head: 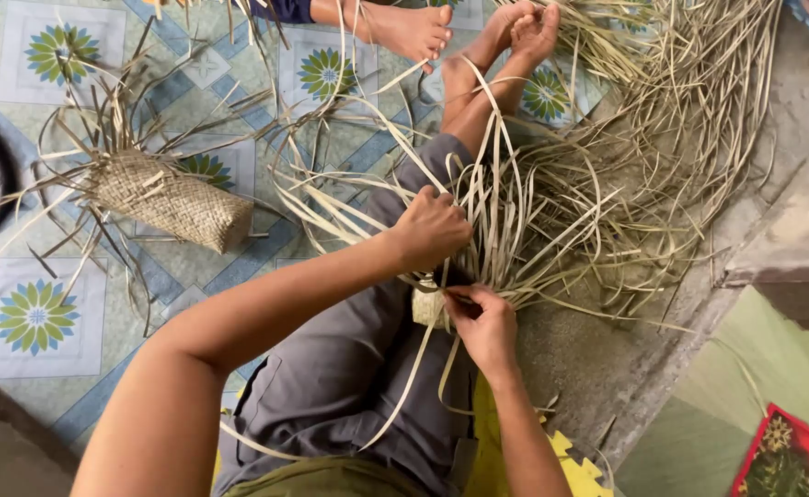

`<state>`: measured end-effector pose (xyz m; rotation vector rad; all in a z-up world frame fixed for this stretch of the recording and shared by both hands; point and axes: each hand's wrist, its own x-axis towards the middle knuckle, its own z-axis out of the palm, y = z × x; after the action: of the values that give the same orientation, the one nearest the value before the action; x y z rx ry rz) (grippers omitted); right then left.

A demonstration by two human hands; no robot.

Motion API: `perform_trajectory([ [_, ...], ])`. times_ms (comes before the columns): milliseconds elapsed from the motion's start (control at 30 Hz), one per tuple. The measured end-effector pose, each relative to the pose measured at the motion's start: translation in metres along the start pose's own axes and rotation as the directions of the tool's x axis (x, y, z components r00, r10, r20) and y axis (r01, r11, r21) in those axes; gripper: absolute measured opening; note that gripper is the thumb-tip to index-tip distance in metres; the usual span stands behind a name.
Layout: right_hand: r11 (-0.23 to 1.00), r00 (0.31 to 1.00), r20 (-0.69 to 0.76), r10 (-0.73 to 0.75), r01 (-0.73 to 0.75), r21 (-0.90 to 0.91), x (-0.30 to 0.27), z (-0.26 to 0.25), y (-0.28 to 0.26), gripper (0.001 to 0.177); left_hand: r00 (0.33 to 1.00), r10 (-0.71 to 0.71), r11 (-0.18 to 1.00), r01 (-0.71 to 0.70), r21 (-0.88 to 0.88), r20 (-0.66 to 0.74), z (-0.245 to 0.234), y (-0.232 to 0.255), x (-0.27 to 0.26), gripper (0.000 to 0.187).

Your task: Weaving thin bamboo strips into a basket-like structure while sitting on the floor.

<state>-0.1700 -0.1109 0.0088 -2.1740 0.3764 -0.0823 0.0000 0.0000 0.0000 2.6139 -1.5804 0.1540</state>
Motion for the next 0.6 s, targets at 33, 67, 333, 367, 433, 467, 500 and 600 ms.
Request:
perform_trajectory([
  [33,1.000,1.000,-0.004,0.004,-0.004,-0.001,0.000,-0.001,-0.001,0.010,1.000,0.005,1.000,-0.005,-0.002,0.000,-0.015,0.001,-0.001,0.011],
  [67,1.000,1.000,0.001,0.001,-0.001,0.007,0.000,-0.001,-0.003,0.009,0.997,0.066,0.998,-0.065,-0.027,0.051,-0.029,0.002,-0.003,0.011],
  [333,1.000,1.000,-0.023,-0.019,0.019,0.013,0.000,0.001,-0.011,0.006,0.851,0.336,0.889,-0.145,-0.435,0.403,-0.007,-0.004,0.006,0.014],
  [367,1.000,1.000,-0.018,-0.012,0.013,0.012,-0.001,0.001,-0.010,0.006,0.793,0.417,0.842,-0.153,-0.517,0.445,-0.007,-0.007,0.010,0.011],
  [433,1.000,1.000,-0.015,-0.004,0.004,0.009,-0.002,0.001,-0.008,0.006,0.726,0.499,0.788,-0.153,-0.597,0.473,-0.003,-0.010,0.018,0.014],
  [467,1.000,1.000,-0.022,-0.004,0.004,0.012,-0.003,0.001,-0.007,0.006,0.704,0.530,0.775,-0.176,-0.607,0.472,-0.001,-0.009,0.021,0.017],
  [500,1.000,1.000,-0.031,-0.005,0.005,0.015,-0.002,0.001,-0.007,0.007,0.680,0.560,0.762,-0.199,-0.617,0.473,0.002,-0.009,0.025,0.021],
  [600,1.000,0.998,-0.053,-0.015,0.016,0.017,-0.003,0.005,0.005,0.008,0.668,0.592,0.751,-0.255,-0.609,0.451,-0.008,-0.002,0.025,0.023],
])
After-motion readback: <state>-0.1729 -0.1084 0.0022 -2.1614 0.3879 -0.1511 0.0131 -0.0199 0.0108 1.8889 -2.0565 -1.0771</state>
